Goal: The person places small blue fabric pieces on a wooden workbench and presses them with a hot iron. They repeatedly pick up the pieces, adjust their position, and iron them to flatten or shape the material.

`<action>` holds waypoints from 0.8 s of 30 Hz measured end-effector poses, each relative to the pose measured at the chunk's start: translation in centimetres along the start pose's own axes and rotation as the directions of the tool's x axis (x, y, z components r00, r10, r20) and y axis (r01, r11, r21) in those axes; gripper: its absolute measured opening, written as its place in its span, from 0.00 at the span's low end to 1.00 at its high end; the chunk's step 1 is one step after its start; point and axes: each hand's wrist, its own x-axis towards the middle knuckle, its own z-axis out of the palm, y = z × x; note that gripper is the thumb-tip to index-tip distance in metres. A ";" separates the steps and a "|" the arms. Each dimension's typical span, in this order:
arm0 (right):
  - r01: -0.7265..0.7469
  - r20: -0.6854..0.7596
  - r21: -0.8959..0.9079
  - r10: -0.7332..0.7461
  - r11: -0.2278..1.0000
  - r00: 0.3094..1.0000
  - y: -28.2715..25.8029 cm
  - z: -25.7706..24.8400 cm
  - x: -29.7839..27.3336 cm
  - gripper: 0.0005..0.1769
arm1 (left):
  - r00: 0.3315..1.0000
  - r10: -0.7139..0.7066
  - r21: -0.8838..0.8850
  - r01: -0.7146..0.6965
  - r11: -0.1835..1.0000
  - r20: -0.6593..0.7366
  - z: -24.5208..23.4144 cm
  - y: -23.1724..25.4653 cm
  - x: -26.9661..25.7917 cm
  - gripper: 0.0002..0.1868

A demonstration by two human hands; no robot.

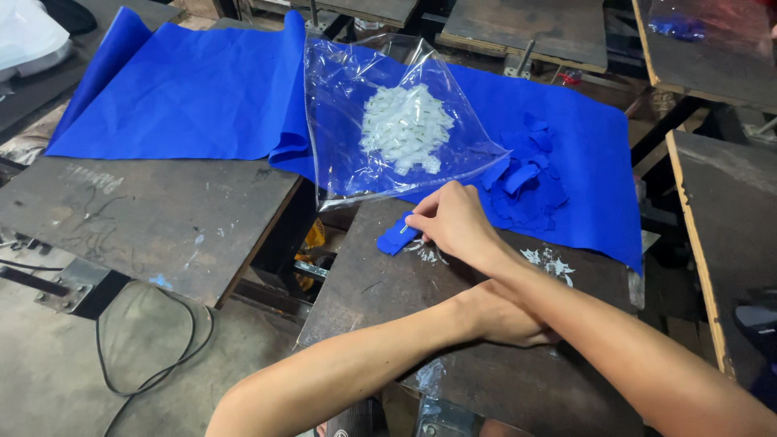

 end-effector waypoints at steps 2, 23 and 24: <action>0.026 0.002 0.003 -0.026 1.000 1.000 0.2 0.2 -0.2 0.04 | 0.998 -0.004 0.019 0.006 1.000 -0.066 0.9 -0.4 0.0 0.29; -0.089 -0.491 -0.020 0.068 0.996 0.869 14.9 -12.7 -5.3 0.08 | 0.724 -0.314 0.048 0.432 0.901 -0.615 -3.4 -8.3 2.1 0.11; -0.109 -0.489 0.013 0.102 0.994 0.867 15.0 -12.6 -5.8 0.08 | 0.674 -0.454 -0.099 0.496 0.863 -0.582 -3.8 -8.5 2.5 0.15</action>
